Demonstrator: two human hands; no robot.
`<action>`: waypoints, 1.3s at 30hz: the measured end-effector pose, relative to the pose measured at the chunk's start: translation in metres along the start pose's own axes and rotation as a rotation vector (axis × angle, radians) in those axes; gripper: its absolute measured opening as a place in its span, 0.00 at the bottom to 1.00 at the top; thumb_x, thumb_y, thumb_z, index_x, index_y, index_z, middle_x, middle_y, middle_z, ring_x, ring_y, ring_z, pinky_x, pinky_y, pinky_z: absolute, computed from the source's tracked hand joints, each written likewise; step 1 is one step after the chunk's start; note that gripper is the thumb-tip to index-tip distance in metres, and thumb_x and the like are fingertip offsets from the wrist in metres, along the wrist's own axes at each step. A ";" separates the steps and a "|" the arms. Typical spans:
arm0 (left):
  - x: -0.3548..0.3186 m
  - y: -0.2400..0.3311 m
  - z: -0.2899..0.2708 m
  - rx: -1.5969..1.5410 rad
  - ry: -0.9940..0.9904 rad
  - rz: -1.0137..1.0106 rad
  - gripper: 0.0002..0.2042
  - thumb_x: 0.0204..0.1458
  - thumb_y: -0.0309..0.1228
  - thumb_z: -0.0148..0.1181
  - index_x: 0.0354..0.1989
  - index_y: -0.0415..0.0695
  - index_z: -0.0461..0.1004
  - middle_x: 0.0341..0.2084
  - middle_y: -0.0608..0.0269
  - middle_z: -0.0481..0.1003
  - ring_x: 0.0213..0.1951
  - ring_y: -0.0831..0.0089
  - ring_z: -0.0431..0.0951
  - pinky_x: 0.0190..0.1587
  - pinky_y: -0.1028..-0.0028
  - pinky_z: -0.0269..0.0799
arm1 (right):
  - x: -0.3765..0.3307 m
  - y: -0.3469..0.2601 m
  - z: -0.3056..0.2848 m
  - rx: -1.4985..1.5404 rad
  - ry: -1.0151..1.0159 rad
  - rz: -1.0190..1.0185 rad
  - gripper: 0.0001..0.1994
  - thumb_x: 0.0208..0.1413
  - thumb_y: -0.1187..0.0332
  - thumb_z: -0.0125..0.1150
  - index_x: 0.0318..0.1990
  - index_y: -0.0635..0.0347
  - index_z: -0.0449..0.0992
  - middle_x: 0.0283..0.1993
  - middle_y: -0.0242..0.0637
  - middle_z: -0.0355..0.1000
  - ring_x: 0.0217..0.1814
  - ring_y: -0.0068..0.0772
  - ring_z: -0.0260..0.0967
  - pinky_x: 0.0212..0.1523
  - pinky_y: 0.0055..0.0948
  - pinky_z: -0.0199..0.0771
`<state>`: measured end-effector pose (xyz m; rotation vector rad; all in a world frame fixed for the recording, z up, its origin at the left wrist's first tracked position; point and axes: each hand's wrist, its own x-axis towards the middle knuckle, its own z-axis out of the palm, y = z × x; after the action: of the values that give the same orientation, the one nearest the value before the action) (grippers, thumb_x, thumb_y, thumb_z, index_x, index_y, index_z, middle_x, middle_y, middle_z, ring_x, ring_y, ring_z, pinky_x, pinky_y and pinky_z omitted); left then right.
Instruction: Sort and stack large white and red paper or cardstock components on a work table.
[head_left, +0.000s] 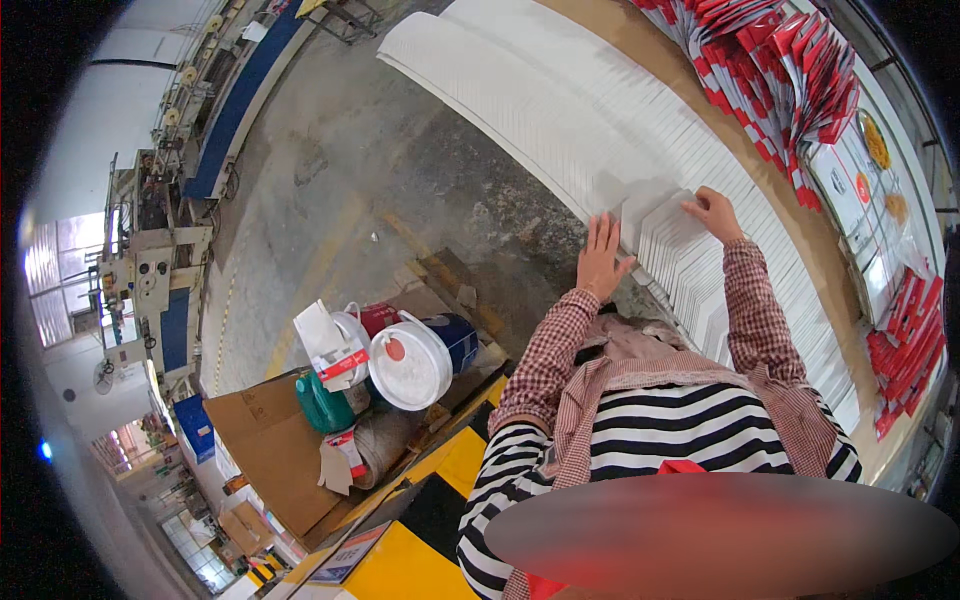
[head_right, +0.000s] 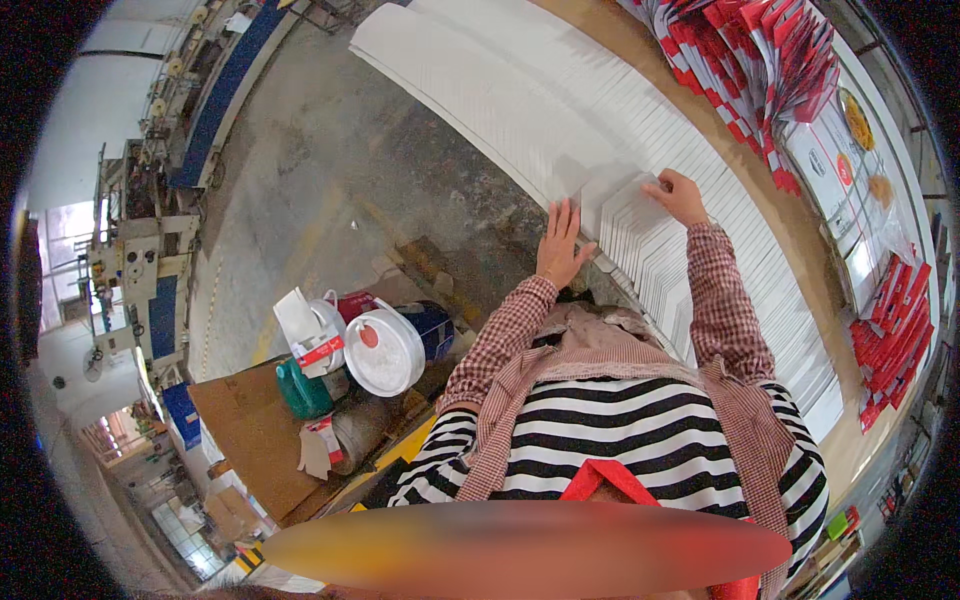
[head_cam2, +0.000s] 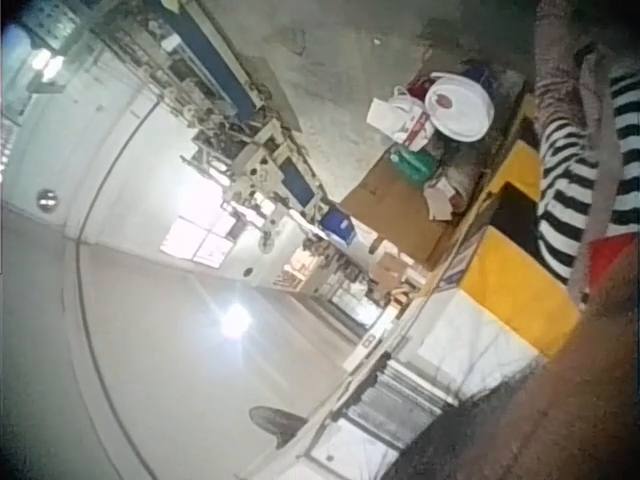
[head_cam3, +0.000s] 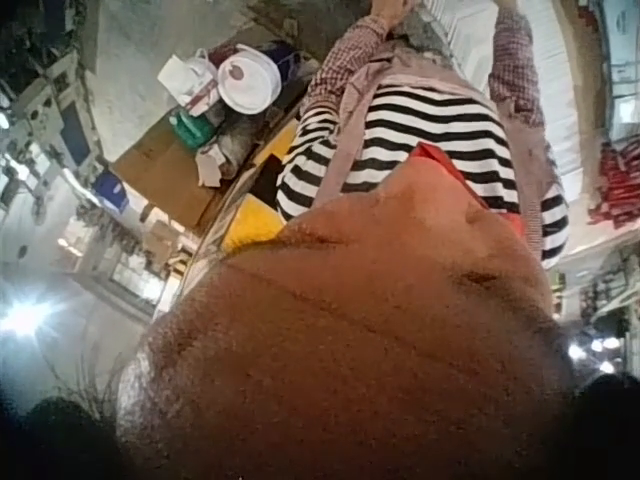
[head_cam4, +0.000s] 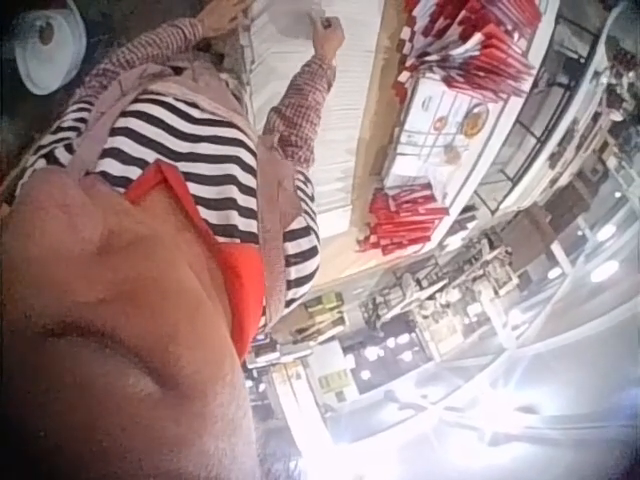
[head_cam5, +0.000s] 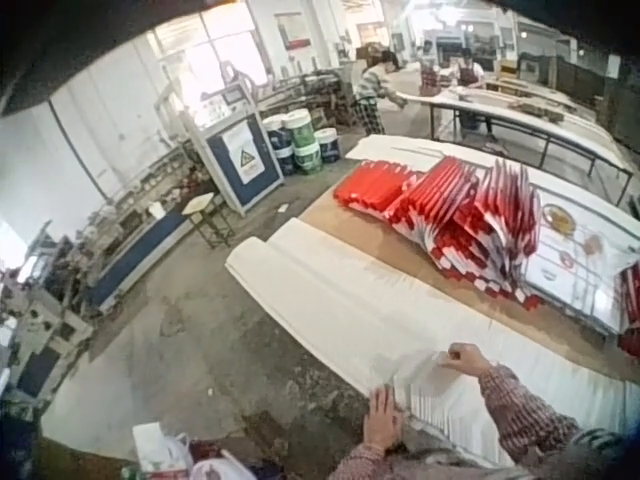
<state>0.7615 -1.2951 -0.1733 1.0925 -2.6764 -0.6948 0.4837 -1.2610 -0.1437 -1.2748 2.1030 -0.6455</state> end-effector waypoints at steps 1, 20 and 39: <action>0.003 0.004 0.001 0.000 -0.005 0.008 0.33 0.51 0.49 0.44 0.60 0.41 0.47 0.63 0.56 0.37 0.63 0.58 0.37 0.50 0.63 0.62 | 0.008 0.018 0.006 -0.010 -0.054 -0.002 0.20 0.44 0.53 0.60 0.24 0.64 0.69 0.16 0.38 0.64 0.20 0.29 0.60 0.24 0.29 0.61; 0.007 0.006 0.004 0.009 0.031 -0.009 0.28 0.52 0.39 0.47 0.59 0.42 0.50 0.61 0.52 0.42 0.63 0.54 0.38 0.51 0.66 0.63 | 0.014 0.033 0.032 -0.097 -0.015 -0.063 0.30 0.42 0.41 0.53 0.29 0.68 0.73 0.28 0.54 0.69 0.33 0.49 0.67 0.34 0.39 0.64; 0.000 0.006 0.010 0.114 0.031 -0.043 0.29 0.51 0.42 0.49 0.61 0.50 0.49 0.62 0.51 0.34 0.63 0.52 0.34 0.46 0.64 0.66 | -0.031 -0.003 0.009 0.049 0.109 0.016 0.21 0.49 0.49 0.51 0.25 0.62 0.67 0.18 0.40 0.66 0.22 0.38 0.66 0.25 0.33 0.63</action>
<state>0.7545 -1.2873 -0.1794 1.1816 -2.7029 -0.5334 0.5030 -1.2354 -0.1414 -1.2200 2.1690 -0.7704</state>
